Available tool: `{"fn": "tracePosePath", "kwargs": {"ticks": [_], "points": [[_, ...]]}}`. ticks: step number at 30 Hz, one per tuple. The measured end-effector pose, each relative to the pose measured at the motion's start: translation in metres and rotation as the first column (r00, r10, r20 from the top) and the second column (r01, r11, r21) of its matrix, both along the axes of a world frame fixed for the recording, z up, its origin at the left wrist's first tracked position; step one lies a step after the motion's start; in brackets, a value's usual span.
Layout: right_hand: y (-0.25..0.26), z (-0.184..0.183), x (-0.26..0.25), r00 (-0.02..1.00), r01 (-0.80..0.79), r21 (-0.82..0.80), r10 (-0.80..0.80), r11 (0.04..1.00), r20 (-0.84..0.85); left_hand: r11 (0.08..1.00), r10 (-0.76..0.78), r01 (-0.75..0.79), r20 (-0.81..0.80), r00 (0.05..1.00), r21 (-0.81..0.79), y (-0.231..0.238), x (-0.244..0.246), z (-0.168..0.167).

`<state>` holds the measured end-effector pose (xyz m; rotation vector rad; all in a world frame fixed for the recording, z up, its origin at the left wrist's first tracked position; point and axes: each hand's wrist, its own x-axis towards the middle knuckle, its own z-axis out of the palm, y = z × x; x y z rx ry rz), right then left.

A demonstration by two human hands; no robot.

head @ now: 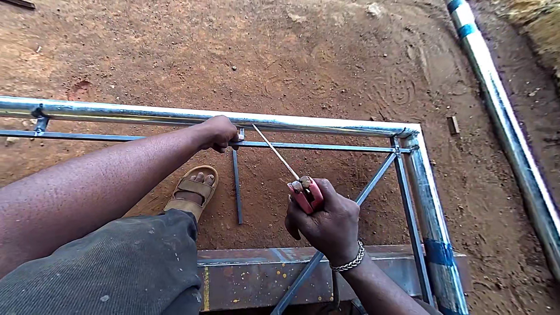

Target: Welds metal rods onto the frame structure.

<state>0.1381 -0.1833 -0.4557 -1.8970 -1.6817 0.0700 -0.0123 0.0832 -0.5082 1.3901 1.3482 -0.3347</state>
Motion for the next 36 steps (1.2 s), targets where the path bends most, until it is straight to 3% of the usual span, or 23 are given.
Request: {"fn": "tracePosePath", "kwargs": {"ticks": [36], "points": [[0.013, -0.014, -0.012, 1.0, -0.022, -0.044, 0.023, 0.999, 0.021, 1.0, -0.009, 0.009, 0.005, 1.0, 0.012, -0.001, 0.0, -0.001]]}}
